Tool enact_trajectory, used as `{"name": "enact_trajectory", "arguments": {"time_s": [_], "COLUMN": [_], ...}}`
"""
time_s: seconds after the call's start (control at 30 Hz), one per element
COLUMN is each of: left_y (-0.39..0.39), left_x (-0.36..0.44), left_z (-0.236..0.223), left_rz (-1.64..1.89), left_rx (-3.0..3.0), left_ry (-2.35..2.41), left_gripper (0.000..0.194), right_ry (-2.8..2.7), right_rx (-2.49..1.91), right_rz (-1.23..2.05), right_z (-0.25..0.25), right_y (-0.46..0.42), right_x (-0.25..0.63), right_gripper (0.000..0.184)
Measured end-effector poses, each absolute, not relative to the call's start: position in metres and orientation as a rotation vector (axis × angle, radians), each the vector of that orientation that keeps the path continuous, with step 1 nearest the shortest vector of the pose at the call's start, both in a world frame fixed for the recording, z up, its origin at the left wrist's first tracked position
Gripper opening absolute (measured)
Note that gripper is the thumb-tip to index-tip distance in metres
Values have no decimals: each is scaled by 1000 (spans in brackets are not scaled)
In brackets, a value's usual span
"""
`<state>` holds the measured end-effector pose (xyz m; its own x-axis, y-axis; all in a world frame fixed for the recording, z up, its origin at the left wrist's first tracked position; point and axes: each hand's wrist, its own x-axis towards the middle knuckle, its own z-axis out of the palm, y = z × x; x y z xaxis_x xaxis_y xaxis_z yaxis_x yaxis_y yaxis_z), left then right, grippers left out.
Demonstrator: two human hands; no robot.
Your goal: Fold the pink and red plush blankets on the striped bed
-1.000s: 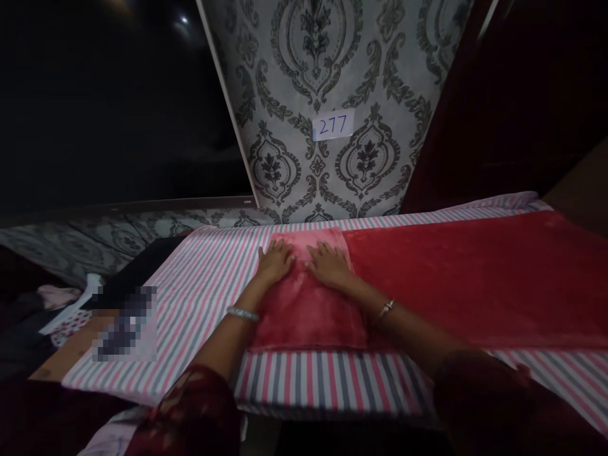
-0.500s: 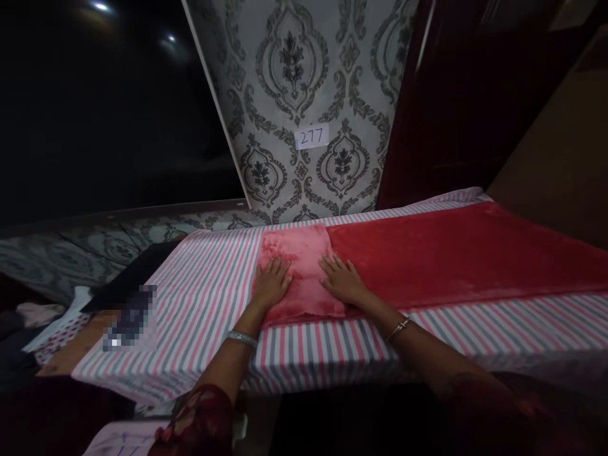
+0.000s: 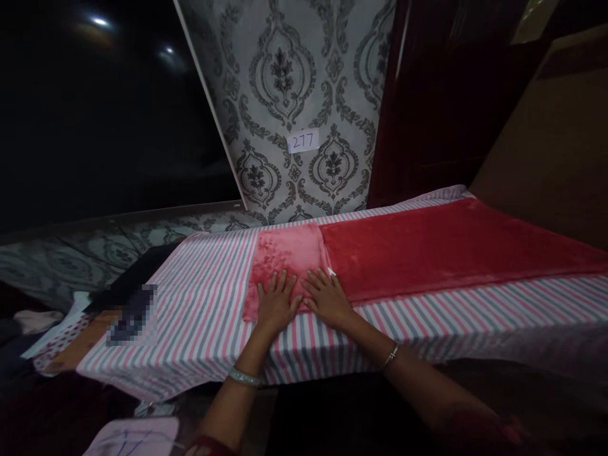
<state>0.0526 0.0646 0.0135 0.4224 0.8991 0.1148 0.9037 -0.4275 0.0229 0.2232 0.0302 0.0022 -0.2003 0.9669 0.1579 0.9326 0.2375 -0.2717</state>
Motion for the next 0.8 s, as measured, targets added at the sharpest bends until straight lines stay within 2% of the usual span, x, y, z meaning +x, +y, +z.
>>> {"name": "enact_trajectory", "arguments": {"time_s": [0.2,0.3,0.4,0.47,0.57,0.7,0.8], "left_y": [69,77,88,93,92,86,87], "left_x": [53,40,11,-11,-33,-31,-23], "left_z": [14,21,27,30,32,39,51], "left_rz": [-224,-379,-941,-1315,-1660,-2337,-2549], "left_rx": [-2651,-2759,-2633,-2406,-2266,-2314,-2312], "left_ry": [-1646,-1727,-2069,-2365,-2668,-2876,-2857], "left_gripper": [58,49,41,43,49,52,48], "right_ry": [-2159,-2153,-2144,-2121,-2126,-2192,-2198], "right_rx": [-1769,-1772,-1796,-1793,-1664,-1505,-1483], "right_rz": [159,193,231,191,108,167,184], "right_z": [-5,-6,-4,-1,4,7,5], "right_y": [18,10,4,1,1,8,17], "right_x": [243,254,262,262,248,209,183], "right_gripper": [51,53,56,54,53,69,83]}}
